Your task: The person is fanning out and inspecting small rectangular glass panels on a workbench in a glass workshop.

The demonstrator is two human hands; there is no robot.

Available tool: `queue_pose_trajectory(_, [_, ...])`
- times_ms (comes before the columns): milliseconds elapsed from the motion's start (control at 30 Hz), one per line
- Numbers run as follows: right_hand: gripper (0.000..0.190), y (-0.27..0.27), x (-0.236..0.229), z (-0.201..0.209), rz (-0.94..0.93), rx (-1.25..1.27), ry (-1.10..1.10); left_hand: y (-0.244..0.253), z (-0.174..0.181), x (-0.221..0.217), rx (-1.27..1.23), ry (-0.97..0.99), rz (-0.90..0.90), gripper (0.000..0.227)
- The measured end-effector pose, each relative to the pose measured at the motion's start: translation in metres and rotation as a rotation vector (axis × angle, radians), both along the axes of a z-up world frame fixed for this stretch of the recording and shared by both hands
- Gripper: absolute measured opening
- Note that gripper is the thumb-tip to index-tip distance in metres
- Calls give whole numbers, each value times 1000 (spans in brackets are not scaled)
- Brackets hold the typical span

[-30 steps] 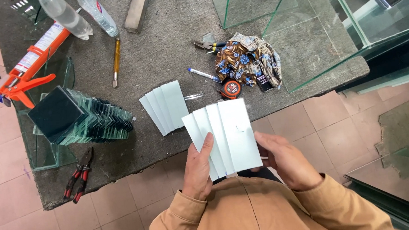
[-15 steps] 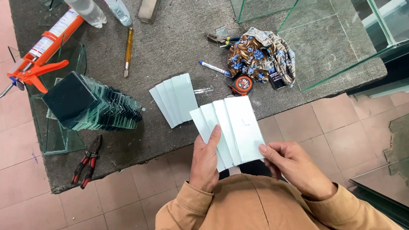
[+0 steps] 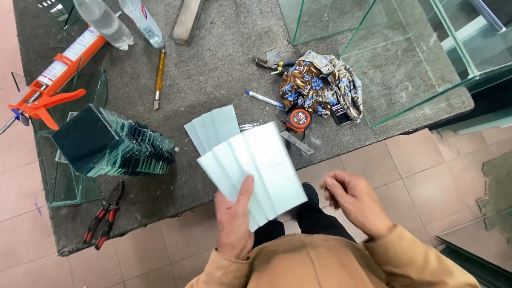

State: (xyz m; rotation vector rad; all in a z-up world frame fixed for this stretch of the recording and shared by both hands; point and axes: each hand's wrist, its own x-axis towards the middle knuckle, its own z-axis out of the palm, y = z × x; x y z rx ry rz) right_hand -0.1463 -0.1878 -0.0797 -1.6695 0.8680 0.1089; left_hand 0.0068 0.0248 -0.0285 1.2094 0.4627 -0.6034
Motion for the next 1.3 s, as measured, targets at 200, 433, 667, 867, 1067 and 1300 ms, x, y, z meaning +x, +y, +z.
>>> queue_pose_trajectory(200, [16,-24,61,-102,160,-692,-20,11,27,5,-96,89,154,73])
queue_pose_trajectory(433, [22,-39,100,-134,218,-775,176,18,-5,-9,-56,136,212,73])
queue_pose_trajectory(667, [32,-61,69,-111,458,-660,196,-17,-60,-22,103,8,58,49])
queue_pose_trajectory(867, [36,-58,-2,-110,493,-880,144,-62,-112,-42,304,-159,-89,67])
queue_pose_trajectory(1067, [42,-54,-19,-117,609,-1134,-220,-88,-156,-46,520,-265,-74,64])
queue_pose_trajectory(1300, [58,-61,-17,-124,786,-1102,-489,-99,-174,-47,582,-247,32,61])
